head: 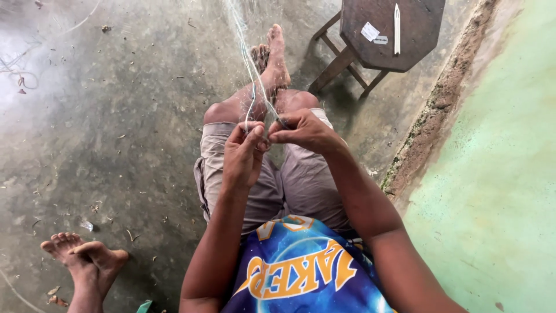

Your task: Repairing a fishing net by tying knots with a shuttle tool

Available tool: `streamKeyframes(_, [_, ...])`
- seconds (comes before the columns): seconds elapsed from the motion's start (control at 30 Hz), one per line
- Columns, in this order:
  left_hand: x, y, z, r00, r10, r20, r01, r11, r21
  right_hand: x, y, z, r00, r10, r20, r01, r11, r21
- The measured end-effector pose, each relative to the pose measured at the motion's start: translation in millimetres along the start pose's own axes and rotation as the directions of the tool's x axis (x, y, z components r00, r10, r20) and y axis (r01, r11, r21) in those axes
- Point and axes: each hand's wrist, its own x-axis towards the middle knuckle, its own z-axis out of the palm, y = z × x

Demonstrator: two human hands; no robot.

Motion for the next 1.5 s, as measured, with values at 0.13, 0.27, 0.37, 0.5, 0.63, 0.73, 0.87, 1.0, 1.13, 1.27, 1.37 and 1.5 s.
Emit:
streamKeyframes(0.13, [3,3,-6,1.000,0.030,0.003,-0.030,1.000,0.000,7,34,-15,0.988,-0.067,-0.140,0.092,0.980,0.178])
streamKeyframes(0.27, [-1,2,-8,0.999,-0.041,0.005,0.041,0.998,0.041,6,52,-20,0.969,-0.111,-0.222,0.155,0.970,0.190])
streamKeyframes(0.37, [-1,10,-6,0.996,-0.084,0.042,0.084,0.996,0.000,0,36,-13,0.977,-0.077,-0.198,0.137,0.940,0.311])
streamKeyframes(0.5, [6,15,-6,0.991,-0.097,0.088,0.100,0.995,-0.029,2,46,-21,0.982,-0.026,-0.187,0.103,0.905,0.413])
streamKeyframes(0.63, [10,15,-11,0.982,-0.169,0.085,0.171,0.985,-0.014,2,32,-17,0.976,-0.039,-0.214,0.141,0.862,0.486])
streamKeyframes(0.73, [12,14,-14,0.967,-0.226,0.120,0.223,0.974,0.037,1,16,-15,0.967,-0.087,-0.238,0.191,0.868,0.459])
streamKeyframes(0.87, [10,17,-15,0.942,-0.278,0.188,0.263,0.959,0.103,10,38,-37,0.948,-0.157,-0.277,0.253,0.899,0.358])
streamKeyframes(1.0, [18,5,-16,0.981,-0.121,0.151,0.109,0.991,0.083,11,31,-38,0.943,-0.190,-0.273,0.275,0.906,0.320])
streamKeyframes(1.13, [25,5,-9,0.993,0.087,0.085,-0.095,0.991,0.093,11,27,-32,0.935,-0.229,-0.270,0.310,0.898,0.311])
streamKeyframes(1.27, [26,7,4,0.986,0.158,0.055,-0.160,0.987,0.026,11,33,-33,0.938,-0.191,-0.290,0.296,0.877,0.378])
streamKeyframes(1.37, [26,2,6,0.984,0.149,0.096,-0.146,0.989,-0.030,15,27,-23,0.950,-0.137,-0.280,0.268,0.817,0.511])
streamKeyframes(1.5, [29,-3,8,0.981,0.143,0.131,-0.136,0.989,-0.060,26,36,-26,0.964,0.015,-0.264,0.162,0.754,0.637])
